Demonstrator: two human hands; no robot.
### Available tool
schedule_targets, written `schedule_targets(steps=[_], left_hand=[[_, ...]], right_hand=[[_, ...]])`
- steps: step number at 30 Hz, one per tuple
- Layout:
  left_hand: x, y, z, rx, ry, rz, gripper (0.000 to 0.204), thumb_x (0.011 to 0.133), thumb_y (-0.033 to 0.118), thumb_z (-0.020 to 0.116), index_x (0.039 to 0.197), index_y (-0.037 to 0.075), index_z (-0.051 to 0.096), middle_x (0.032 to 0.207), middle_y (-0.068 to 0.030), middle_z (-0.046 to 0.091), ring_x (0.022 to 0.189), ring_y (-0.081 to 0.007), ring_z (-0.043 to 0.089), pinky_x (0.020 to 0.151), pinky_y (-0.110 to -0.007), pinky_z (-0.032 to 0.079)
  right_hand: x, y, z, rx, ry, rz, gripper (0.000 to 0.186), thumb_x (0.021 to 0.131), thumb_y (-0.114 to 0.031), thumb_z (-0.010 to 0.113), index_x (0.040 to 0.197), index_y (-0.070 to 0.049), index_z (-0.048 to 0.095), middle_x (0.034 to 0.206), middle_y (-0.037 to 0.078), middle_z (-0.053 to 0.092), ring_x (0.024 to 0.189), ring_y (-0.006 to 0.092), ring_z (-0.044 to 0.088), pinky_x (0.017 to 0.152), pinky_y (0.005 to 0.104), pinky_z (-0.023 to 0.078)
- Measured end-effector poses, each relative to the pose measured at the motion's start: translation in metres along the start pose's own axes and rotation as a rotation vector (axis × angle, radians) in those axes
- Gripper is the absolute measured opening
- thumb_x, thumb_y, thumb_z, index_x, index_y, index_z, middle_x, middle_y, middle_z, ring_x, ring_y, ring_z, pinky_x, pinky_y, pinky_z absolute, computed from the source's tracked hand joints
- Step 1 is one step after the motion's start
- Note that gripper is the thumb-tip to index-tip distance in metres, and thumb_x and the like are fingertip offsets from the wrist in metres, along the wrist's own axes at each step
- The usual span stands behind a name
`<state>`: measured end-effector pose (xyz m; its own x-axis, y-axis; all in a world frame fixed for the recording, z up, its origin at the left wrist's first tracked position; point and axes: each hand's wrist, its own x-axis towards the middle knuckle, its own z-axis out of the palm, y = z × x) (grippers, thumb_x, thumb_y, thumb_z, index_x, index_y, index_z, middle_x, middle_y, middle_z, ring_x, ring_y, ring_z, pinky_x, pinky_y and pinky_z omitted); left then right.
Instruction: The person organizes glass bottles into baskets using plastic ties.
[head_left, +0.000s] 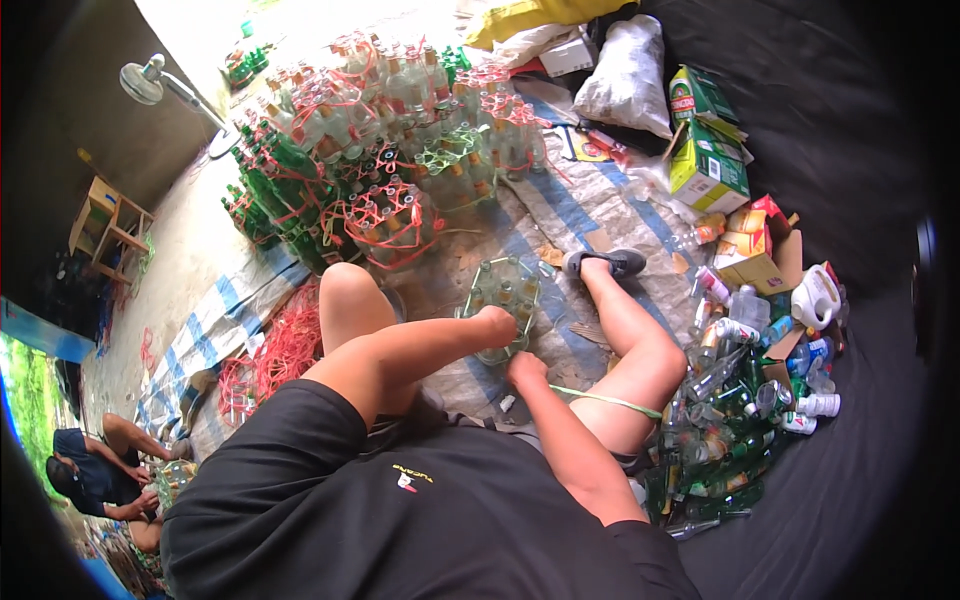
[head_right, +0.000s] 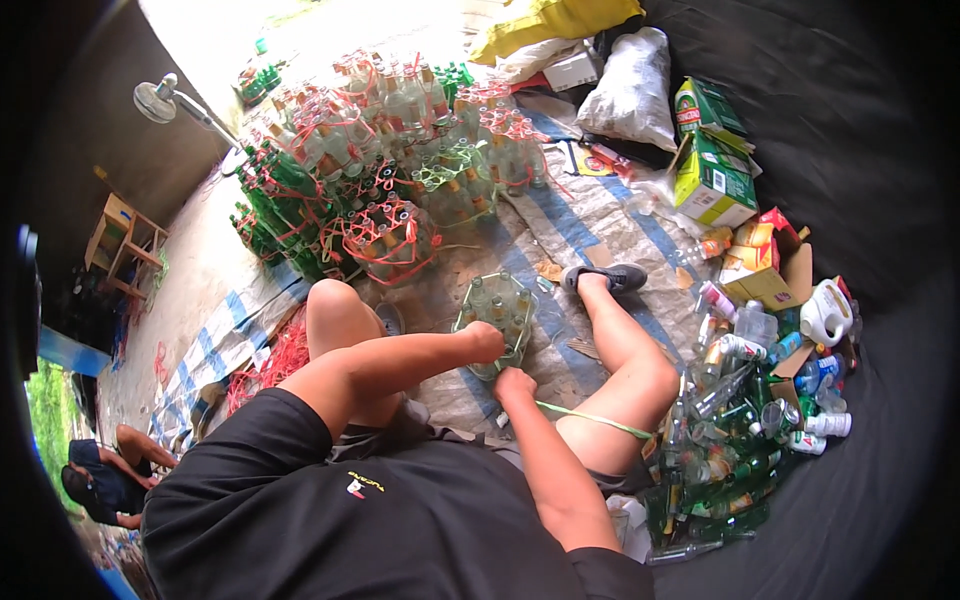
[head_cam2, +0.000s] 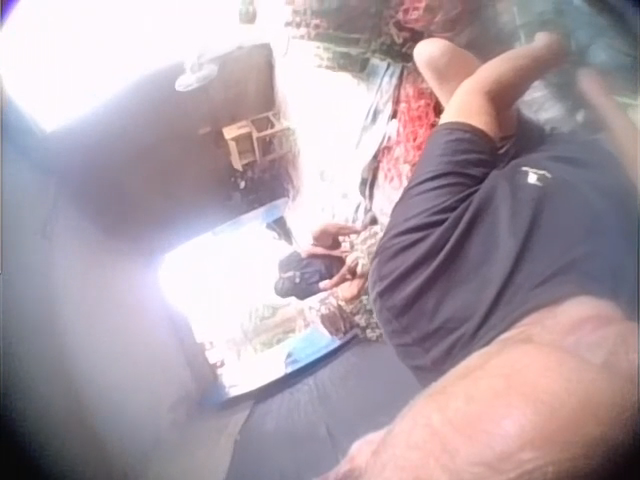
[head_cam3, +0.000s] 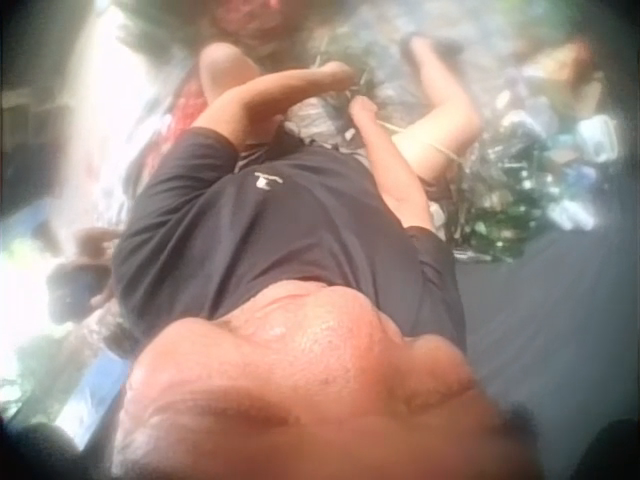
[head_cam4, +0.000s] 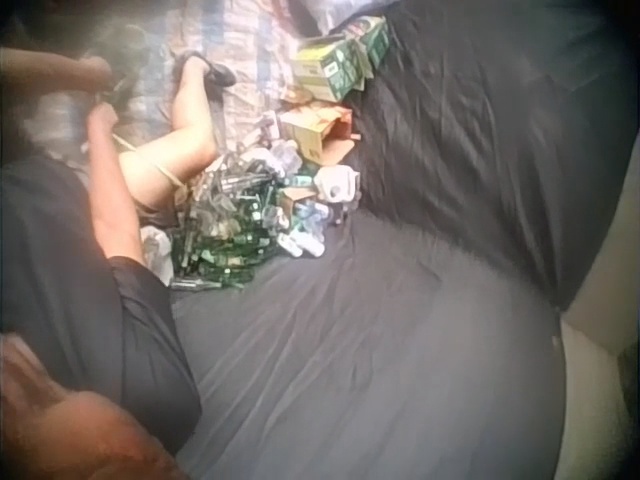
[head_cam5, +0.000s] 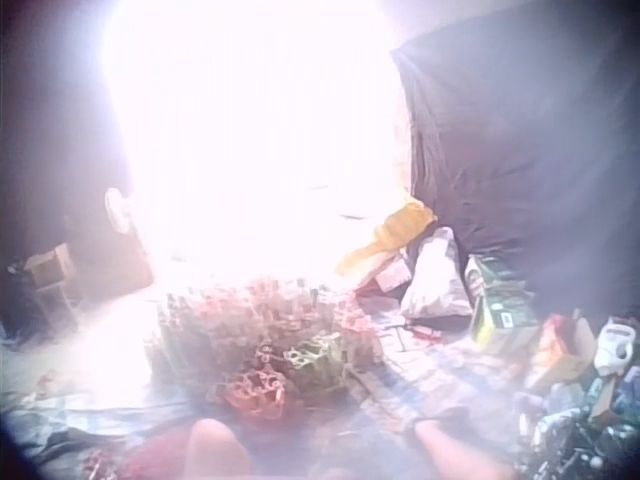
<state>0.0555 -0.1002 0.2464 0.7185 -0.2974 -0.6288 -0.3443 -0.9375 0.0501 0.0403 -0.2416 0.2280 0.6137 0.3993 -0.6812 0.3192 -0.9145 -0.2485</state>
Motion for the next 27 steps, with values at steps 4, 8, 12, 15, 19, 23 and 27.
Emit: schedule_targets(steps=[4,8,12,15,19,23,27], left_hand=[[-0.006,-0.003,-0.009,0.0,0.001,0.014,0.025,0.087,0.021,0.057,0.102,0.012,0.075,0.109,-0.0084,0.071,0.101,-0.0247,0.068,0.08,-0.038,0.055],[-0.014,-0.011,-0.015,-0.017,-0.039,0.011,0.025,0.085,0.02,0.062,0.105,0.012,0.073,0.112,-0.0084,0.07,0.105,-0.0243,0.066,0.083,-0.038,0.054],[-0.021,-0.022,-0.019,-0.034,-0.046,0.014,0.026,0.081,0.022,0.065,0.105,0.014,0.073,0.11,-0.0074,0.07,0.104,-0.0257,0.066,0.084,-0.039,0.054],[-0.02,-0.031,-0.016,-0.088,-0.057,-0.014,0.025,0.08,0.02,0.063,0.102,0.014,0.073,0.109,-0.008,0.07,0.104,-0.0261,0.066,0.086,-0.039,0.053],[-0.011,-0.048,-0.005,-0.033,-0.065,0.068,0.026,0.078,0.018,0.061,0.099,0.012,0.073,0.103,-0.0117,0.071,0.098,-0.0292,0.067,0.082,-0.04,0.054],[-0.022,-0.049,-0.01,-0.142,0.033,0.012,0.027,0.078,0.019,0.056,0.096,0.009,0.073,0.1,-0.0133,0.07,0.095,-0.0311,0.067,0.08,-0.042,0.053],[-0.024,-0.062,-0.007,-0.198,0.072,0.044,0.027,0.078,0.02,0.055,0.094,0.007,0.072,0.098,-0.014,0.07,0.093,-0.0316,0.066,0.08,-0.04,0.053]], right_hand=[[0.007,0.0,0.0,0.037,-0.001,0.004,0.034,0.077,-0.019,0.068,0.11,-0.01,0.07,0.12,0.014,0.066,0.111,0.0293,0.063,0.091,0.0417,0.052],[-0.003,-0.007,-0.017,-0.017,-0.048,-0.022,0.035,0.073,-0.014,0.072,0.107,-0.007,0.071,0.117,0.015,0.067,0.11,0.0308,0.064,0.091,0.0412,0.052],[-0.038,0.001,-0.053,-0.019,0.091,-0.083,0.023,0.084,-0.015,0.057,0.099,-0.004,0.07,0.107,0.023,0.067,0.102,0.0384,0.065,0.087,0.0478,0.051],[-0.051,0.014,-0.058,0.04,0.386,-0.119,0.019,0.085,-0.012,0.052,0.094,-0.005,0.067,0.1,0.023,0.067,0.096,0.0392,0.065,0.082,0.0501,0.052],[-0.024,0.019,-0.037,-0.075,0.219,-0.174,0.02,0.082,-0.011,0.054,0.094,-0.005,0.069,0.102,0.023,0.067,0.098,0.0385,0.065,0.083,0.0495,0.052],[0.014,0.017,-0.014,0.031,0.105,-0.035,0.023,0.081,-0.015,0.06,0.099,-0.003,0.069,0.105,0.023,0.067,0.1,0.0393,0.065,0.085,0.0501,0.051],[0.021,0.013,-0.002,0.115,0.171,-0.025,0.025,0.086,-0.02,0.057,0.099,-0.003,0.07,0.104,0.023,0.067,0.1,0.0398,0.064,0.086,0.0489,0.051]])
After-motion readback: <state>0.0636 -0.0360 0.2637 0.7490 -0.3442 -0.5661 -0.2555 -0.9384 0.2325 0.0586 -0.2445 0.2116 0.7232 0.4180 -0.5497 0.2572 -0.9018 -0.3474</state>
